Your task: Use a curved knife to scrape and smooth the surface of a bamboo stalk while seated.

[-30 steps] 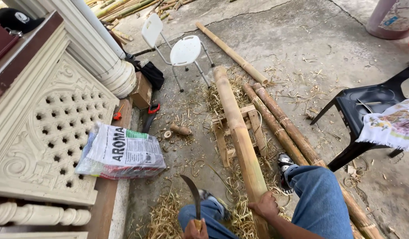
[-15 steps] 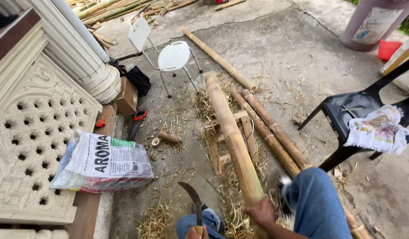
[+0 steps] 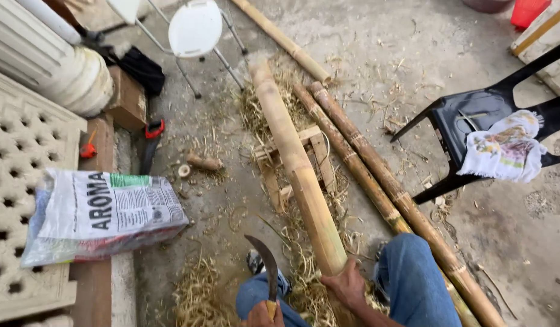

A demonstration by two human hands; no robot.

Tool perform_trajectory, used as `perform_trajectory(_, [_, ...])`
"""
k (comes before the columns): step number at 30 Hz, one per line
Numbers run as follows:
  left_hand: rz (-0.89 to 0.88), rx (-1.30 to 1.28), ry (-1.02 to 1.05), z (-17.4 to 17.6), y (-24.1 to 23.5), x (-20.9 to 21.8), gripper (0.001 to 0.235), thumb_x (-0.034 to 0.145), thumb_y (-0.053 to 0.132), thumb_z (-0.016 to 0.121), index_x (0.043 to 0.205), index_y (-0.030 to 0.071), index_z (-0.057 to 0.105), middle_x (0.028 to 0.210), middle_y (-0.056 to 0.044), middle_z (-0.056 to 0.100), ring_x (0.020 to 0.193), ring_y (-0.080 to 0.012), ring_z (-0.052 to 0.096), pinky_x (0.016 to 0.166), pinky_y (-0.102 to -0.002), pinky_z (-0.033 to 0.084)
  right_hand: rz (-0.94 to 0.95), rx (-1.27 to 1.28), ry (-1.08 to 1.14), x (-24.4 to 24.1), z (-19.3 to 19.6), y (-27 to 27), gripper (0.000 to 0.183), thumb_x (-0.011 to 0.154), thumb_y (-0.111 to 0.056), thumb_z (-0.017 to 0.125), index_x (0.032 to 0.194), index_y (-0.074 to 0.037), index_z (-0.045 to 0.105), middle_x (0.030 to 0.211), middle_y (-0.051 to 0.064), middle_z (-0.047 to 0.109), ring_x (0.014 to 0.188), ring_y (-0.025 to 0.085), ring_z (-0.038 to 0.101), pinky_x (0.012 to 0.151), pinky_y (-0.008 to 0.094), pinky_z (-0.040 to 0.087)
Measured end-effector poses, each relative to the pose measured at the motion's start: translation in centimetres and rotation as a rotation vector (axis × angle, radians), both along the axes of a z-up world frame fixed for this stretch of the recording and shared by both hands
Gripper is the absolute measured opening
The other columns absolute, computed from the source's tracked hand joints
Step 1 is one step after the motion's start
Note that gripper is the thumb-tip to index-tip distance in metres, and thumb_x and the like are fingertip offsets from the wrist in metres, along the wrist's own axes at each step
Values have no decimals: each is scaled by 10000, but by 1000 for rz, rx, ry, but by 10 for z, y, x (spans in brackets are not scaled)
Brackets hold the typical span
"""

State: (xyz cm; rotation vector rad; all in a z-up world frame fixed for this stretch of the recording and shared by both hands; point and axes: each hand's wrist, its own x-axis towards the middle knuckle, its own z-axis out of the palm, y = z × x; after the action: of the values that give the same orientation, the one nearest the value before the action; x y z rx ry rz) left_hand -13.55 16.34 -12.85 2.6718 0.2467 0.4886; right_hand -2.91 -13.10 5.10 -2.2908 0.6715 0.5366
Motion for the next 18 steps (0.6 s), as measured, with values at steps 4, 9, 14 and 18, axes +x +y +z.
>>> perform_trajectory(4, [136,149,73,131,-48,47,349,617,351,866,695,128,610,503,-95,501,467,-315,576,455,-543,409,-151,425,94,10,-42,-30,1089,582,-418,948,1365,-26,301,1135,258,642,884,409,761,796,483,634])
perform_trajectory(9, [141,151,37,158,-54,29,330,660,332,843,693,120,593,541,-81,493,504,-314,580,481,-523,419,-52,686,90,15,-23,-40,1107,514,-419,936,1369,-1,372,1153,272,674,875,363,761,777,516,663])
perform_trajectory(14, [69,17,-187,28,9,20,362,654,355,831,737,88,600,570,-119,519,504,-339,574,505,-510,454,67,231,-77,0,-58,-18,1113,694,-581,898,1384,63,309,1097,277,611,888,346,649,694,484,591])
perform_trajectory(18, [179,-56,-130,18,13,16,389,649,347,875,721,61,621,597,-174,576,541,-376,605,561,-538,489,-2,245,50,-5,18,-8,900,740,-512,759,1334,19,340,914,224,707,681,311,722,538,448,597])
